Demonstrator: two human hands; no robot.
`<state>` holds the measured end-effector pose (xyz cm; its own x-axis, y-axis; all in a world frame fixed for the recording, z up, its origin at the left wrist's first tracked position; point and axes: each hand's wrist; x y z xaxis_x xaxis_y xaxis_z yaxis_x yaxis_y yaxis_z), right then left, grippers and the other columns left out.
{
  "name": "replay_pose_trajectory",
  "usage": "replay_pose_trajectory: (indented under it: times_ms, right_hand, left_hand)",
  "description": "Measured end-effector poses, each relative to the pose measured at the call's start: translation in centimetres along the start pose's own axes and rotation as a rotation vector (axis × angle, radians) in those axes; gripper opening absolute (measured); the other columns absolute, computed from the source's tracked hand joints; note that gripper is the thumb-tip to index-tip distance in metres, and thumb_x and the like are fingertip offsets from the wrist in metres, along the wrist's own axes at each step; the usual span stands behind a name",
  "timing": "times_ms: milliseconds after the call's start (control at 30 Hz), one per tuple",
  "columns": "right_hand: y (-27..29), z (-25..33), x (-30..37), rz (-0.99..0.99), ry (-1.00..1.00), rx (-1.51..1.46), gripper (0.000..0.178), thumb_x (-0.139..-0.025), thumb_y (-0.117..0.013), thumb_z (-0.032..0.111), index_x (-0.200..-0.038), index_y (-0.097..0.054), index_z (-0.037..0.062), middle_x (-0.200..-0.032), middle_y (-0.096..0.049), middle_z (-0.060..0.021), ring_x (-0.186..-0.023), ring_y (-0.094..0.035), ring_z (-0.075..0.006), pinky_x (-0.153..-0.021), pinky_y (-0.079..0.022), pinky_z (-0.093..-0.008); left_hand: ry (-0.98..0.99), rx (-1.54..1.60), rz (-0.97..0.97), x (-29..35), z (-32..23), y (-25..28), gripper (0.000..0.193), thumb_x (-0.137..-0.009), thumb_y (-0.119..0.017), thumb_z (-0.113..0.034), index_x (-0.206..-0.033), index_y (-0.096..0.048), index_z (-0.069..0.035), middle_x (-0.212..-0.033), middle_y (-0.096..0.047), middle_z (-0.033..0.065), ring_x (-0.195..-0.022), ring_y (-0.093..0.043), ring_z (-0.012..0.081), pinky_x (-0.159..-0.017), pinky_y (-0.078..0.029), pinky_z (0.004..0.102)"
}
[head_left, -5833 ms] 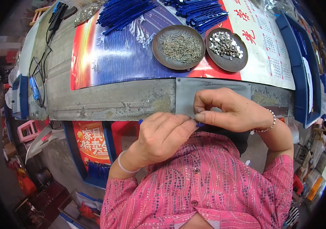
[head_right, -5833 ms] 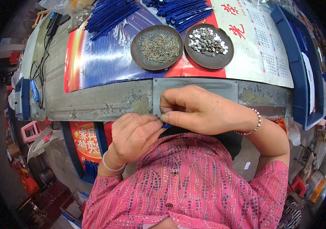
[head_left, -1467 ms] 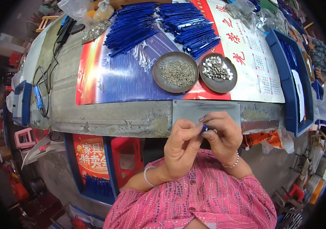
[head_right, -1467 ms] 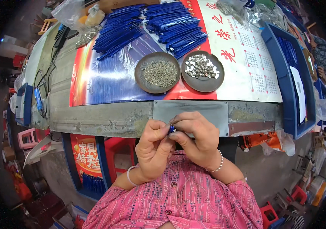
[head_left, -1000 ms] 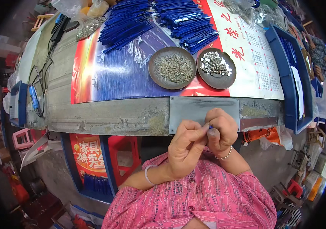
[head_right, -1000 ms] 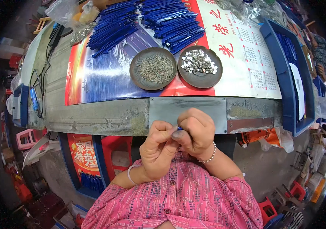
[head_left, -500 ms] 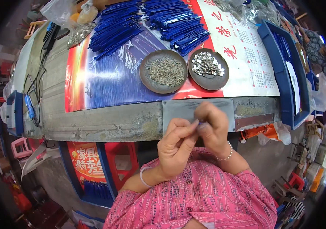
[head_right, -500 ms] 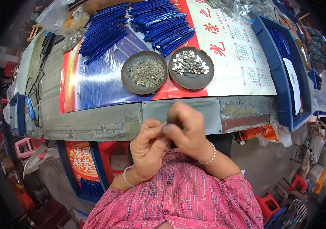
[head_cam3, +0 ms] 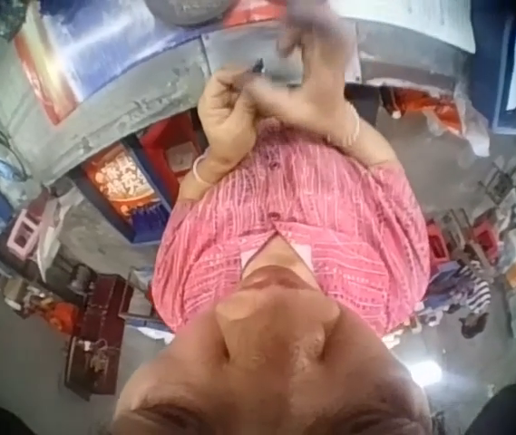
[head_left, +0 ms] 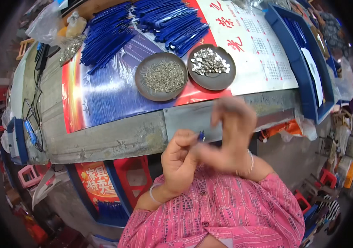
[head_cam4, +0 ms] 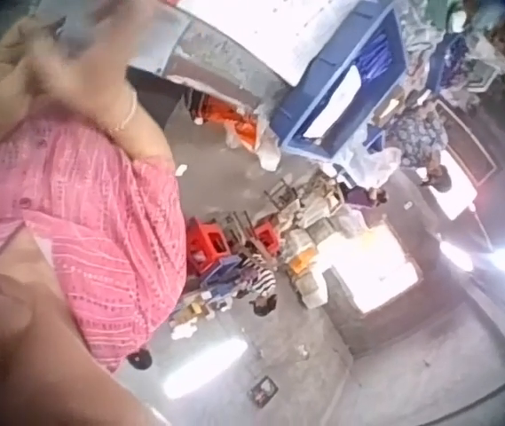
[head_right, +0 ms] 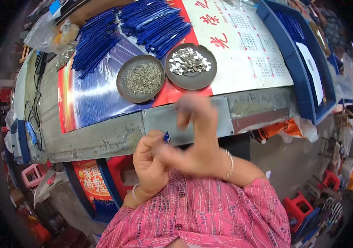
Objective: Assembling small blue plastic components with tiny metal parts at a workbench.
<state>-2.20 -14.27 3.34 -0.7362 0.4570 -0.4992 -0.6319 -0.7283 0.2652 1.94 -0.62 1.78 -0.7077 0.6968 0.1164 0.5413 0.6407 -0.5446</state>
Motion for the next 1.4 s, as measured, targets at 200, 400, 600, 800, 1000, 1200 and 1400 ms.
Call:
replay_pose_trajectory:
  times_ms: [200,400,600,800,1000,1200,1400]
  right_hand:
    - [-0.2,-0.5,0.6,0.065,-0.111,-0.012,0.084,-0.055,-0.071,-0.001,-0.126,-0.027,0.0037,-0.108,-0.044,-0.0099,-0.071,-0.045,-0.0107,-0.056,-0.036,-0.0238]
    - [-1.4,-1.3,1.6,-0.103,-0.239,-0.282,0.072,-0.061,-0.066,-0.007,-0.121,-0.028,0.0037,-0.107,-0.044,-0.0109,-0.063,-0.042,-0.0094,-0.054,-0.035,-0.0223]
    - [-1.8,-1.2,1.4,-0.198,-0.394,-0.344,0.051,-0.071,-0.072,0.007,-0.108,-0.037,0.0008,-0.094,-0.045,-0.0061,-0.057,-0.039,-0.0065,-0.05,-0.034,-0.0204]
    - [-1.4,0.1,1.1,0.034,-0.298,-0.146,0.019,-0.082,-0.063,0.01,-0.083,-0.046,0.003,-0.067,-0.042,-0.0031,-0.054,-0.037,-0.0082,-0.047,-0.035,-0.0261]
    - [-1.2,-0.1,1.5,0.195,-0.13,-0.124,0.026,-0.082,-0.062,0.013,-0.069,-0.043,0.0013,-0.054,-0.035,-0.0067,-0.042,-0.034,-0.0185,-0.041,-0.029,-0.0289]
    - [-0.1,-0.1,0.9,0.276,-0.586,-0.471,0.028,-0.08,-0.064,0.018,-0.066,-0.046,0.0014,-0.054,-0.042,-0.0105,-0.044,-0.044,-0.0235,-0.042,-0.033,-0.0315]
    - [1.1,-1.7,1.0,0.187,-0.32,-0.239,0.032,-0.084,-0.057,0.015,-0.062,-0.04,0.0001,-0.055,-0.039,-0.0115,-0.046,-0.044,-0.0245,-0.043,-0.032,-0.0325]
  left_hand:
    - [-0.016,0.049,-0.065,-0.2,0.0,-0.1,0.021,-0.088,-0.052,0.004,-0.105,-0.045,-0.005,-0.098,-0.051,0.0066,-0.061,-0.043,0.0079,-0.049,-0.036,0.0199]
    - [-0.028,0.131,-0.081,0.1,0.1,0.1,0.019,-0.088,-0.052,0.003,-0.104,-0.047,-0.007,-0.103,-0.053,0.0068,-0.061,-0.044,0.0084,-0.048,-0.036,0.0208]
    - [-0.043,0.146,-0.065,-0.1,0.4,0.2,0.017,-0.087,-0.052,0.004,-0.098,-0.046,-0.007,-0.101,-0.052,0.0085,-0.059,-0.044,0.0085,-0.05,-0.038,0.0213]
    - [-0.123,0.077,-0.034,0.6,0.2,0.2,0.019,-0.088,-0.051,0.005,-0.1,-0.048,-0.01,-0.107,-0.049,0.0104,-0.06,-0.045,0.0097,-0.047,-0.036,0.0212]
    - [-0.213,0.01,0.007,0.2,0.8,0.8,0.017,-0.087,-0.053,0.008,-0.101,-0.05,-0.002,-0.102,-0.049,0.0105,-0.064,-0.048,0.0092,-0.051,-0.04,0.0207]
    - [-0.036,0.195,-0.002,0.0,0.7,0.5,0.016,-0.088,-0.052,0.006,-0.102,-0.05,-0.003,-0.103,-0.05,0.0095,-0.064,-0.049,0.0087,-0.05,-0.038,0.0196]
    - [0.11,0.258,0.045,-0.6,0.4,-0.3,0.017,-0.089,-0.05,0.005,-0.103,-0.049,-0.003,-0.103,-0.051,0.0094,-0.064,-0.048,0.0087,-0.049,-0.036,0.0202]
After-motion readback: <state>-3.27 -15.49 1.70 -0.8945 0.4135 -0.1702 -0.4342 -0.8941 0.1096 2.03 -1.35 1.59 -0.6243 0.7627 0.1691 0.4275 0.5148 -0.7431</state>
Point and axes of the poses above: each hand's wrist, its own x-axis away from the middle knuckle, its own y-axis out of the back of the hand, z = x × y
